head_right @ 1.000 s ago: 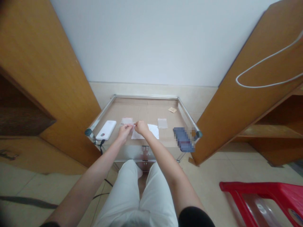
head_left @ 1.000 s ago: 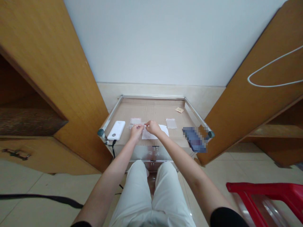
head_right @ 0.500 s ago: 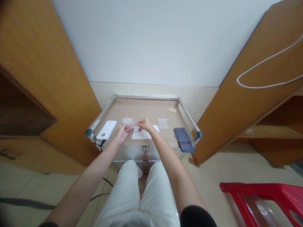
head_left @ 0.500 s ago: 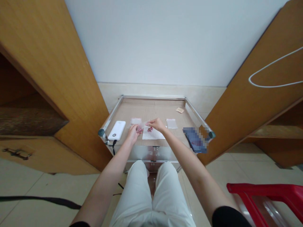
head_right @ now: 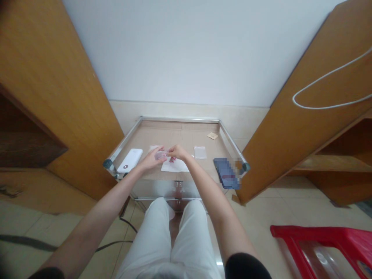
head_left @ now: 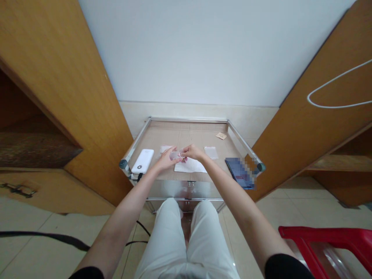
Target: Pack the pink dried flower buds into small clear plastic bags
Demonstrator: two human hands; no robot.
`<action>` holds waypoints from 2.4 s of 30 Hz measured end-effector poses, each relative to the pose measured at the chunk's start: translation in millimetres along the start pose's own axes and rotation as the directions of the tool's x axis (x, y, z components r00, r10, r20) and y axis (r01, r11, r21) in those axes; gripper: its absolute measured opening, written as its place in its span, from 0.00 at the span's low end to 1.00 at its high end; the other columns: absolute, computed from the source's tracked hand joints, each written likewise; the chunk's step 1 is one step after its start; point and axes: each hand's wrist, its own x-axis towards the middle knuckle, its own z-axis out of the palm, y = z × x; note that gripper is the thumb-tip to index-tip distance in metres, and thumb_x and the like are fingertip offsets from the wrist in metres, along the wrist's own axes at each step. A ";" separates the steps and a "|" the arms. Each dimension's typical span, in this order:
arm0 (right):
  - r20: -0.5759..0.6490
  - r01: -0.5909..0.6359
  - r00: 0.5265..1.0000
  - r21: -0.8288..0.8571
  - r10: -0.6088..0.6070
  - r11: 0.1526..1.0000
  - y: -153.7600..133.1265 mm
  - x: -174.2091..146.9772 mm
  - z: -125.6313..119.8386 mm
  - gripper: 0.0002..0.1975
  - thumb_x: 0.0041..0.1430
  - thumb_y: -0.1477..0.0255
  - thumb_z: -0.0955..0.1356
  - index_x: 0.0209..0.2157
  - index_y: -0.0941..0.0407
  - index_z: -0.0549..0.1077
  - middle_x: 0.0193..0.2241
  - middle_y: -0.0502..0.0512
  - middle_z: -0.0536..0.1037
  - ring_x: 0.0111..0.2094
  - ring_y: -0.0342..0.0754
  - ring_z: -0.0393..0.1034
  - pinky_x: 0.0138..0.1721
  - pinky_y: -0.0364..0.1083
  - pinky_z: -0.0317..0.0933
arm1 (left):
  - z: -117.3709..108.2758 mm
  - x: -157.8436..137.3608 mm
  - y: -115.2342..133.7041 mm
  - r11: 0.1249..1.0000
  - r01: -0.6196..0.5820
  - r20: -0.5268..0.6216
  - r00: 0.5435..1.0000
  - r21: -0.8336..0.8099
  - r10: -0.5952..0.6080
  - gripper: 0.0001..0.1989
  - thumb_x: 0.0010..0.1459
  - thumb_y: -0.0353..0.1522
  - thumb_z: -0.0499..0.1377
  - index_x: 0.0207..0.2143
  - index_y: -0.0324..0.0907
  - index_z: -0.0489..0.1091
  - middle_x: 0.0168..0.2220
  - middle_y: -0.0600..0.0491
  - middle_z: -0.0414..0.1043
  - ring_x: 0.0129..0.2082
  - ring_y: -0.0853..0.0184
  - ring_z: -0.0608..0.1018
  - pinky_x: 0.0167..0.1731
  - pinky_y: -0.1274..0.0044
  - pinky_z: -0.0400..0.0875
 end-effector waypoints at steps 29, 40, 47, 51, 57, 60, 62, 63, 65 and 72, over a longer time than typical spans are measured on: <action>-0.317 -0.032 0.914 0.566 0.254 0.824 39.3 -0.1 32.2 0.04 0.51 0.73 0.61 0.24 0.58 0.62 0.20 0.50 0.70 0.18 0.39 0.67 0.19 0.38 0.60 | 11.3 10.8 -10.6 0.993 0.062 -0.121 0.990 -0.103 -0.074 0.22 0.37 0.40 0.62 0.36 0.40 0.68 0.40 0.47 0.69 0.41 0.62 0.69 0.43 0.71 0.62; -0.408 0.019 0.878 0.552 0.250 0.834 44.3 -0.8 31.0 0.04 0.49 0.72 0.62 0.25 0.58 0.63 0.20 0.49 0.70 0.17 0.39 0.65 0.21 0.40 0.60 | 18.2 10.7 -4.9 1.000 -0.001 -0.130 0.991 -0.010 0.000 0.23 0.41 0.43 0.59 0.39 0.41 0.67 0.40 0.48 0.68 0.43 0.63 0.69 0.44 0.71 0.62; -0.601 0.138 0.795 0.313 0.083 0.940 31.3 -4.7 28.6 0.08 0.47 0.67 0.63 0.26 0.58 0.65 0.22 0.49 0.69 0.21 0.39 0.63 0.23 0.39 0.58 | 18.3 5.8 0.2 0.988 -0.017 -0.127 0.991 0.154 0.037 0.23 0.38 0.44 0.61 0.39 0.47 0.68 0.42 0.51 0.66 0.46 0.60 0.67 0.45 0.72 0.61; -0.458 0.107 0.889 0.146 -0.029 0.983 16.5 -7.3 26.3 0.13 0.47 0.63 0.63 0.22 0.59 0.69 0.21 0.51 0.70 0.24 0.41 0.64 0.27 0.40 0.57 | 17.4 5.2 1.2 0.985 -0.007 -0.124 0.992 0.175 0.029 0.22 0.39 0.43 0.61 0.39 0.48 0.68 0.40 0.52 0.67 0.44 0.61 0.68 0.44 0.72 0.61; -0.340 0.066 0.939 0.054 -0.044 0.996 2.2 -0.1 26.8 0.06 0.47 0.73 0.64 0.21 0.60 0.66 0.19 0.50 0.70 0.22 0.40 0.65 0.22 0.38 0.56 | 29.7 3.3 -3.6 0.997 -0.032 -0.158 0.987 0.064 0.042 0.27 0.39 0.40 0.61 0.44 0.44 0.63 0.44 0.49 0.65 0.47 0.62 0.67 0.46 0.71 0.60; -0.278 0.041 0.961 0.089 -0.014 0.995 -0.2 3.9 21.6 0.04 0.49 0.75 0.62 0.22 0.59 0.62 0.19 0.50 0.70 0.20 0.40 0.66 0.18 0.37 0.55 | 35.1 -0.8 -7.2 0.999 -0.047 -0.220 0.974 0.016 0.049 0.31 0.38 0.40 0.62 0.47 0.43 0.59 0.46 0.47 0.63 0.48 0.62 0.66 0.48 0.70 0.58; -0.228 0.032 0.973 0.072 -0.015 0.997 -2.5 5.2 17.4 0.04 0.50 0.75 0.61 0.23 0.58 0.60 0.20 0.50 0.70 0.19 0.40 0.66 0.17 0.36 0.54 | 36.0 -3.2 -7.2 0.999 -0.045 -0.247 0.968 0.019 0.048 0.31 0.38 0.40 0.62 0.46 0.43 0.59 0.46 0.47 0.64 0.48 0.62 0.66 0.48 0.70 0.57; -0.205 0.030 0.979 0.048 -0.020 0.998 -4.1 5.4 15.6 0.04 0.50 0.74 0.61 0.24 0.58 0.60 0.19 0.49 0.70 0.18 0.40 0.66 0.16 0.36 0.53 | 36.0 -4.0 -6.3 0.999 -0.043 -0.253 0.966 0.023 0.047 0.30 0.39 0.40 0.62 0.46 0.43 0.59 0.46 0.47 0.64 0.48 0.62 0.66 0.48 0.69 0.57; -0.176 0.038 0.984 -0.029 -0.042 0.999 -8.3 5.1 13.5 0.05 0.51 0.73 0.61 0.24 0.58 0.60 0.18 0.48 0.69 0.17 0.40 0.65 0.15 0.36 0.52 | 36.0 -4.2 -3.1 0.999 -0.037 -0.261 0.965 0.025 0.042 0.29 0.39 0.40 0.62 0.45 0.44 0.60 0.45 0.47 0.65 0.48 0.61 0.66 0.49 0.69 0.57; -0.173 0.077 0.977 -0.273 -0.127 0.959 -20.0 0.0 14.4 0.05 0.52 0.73 0.61 0.24 0.58 0.62 0.16 0.47 0.67 0.17 0.39 0.62 0.19 0.37 0.53 | 46.5 0.6 1.3 0.992 -0.033 -0.322 0.947 -0.124 -0.008 0.22 0.43 0.36 0.59 0.43 0.43 0.61 0.43 0.49 0.67 0.48 0.62 0.66 0.48 0.70 0.58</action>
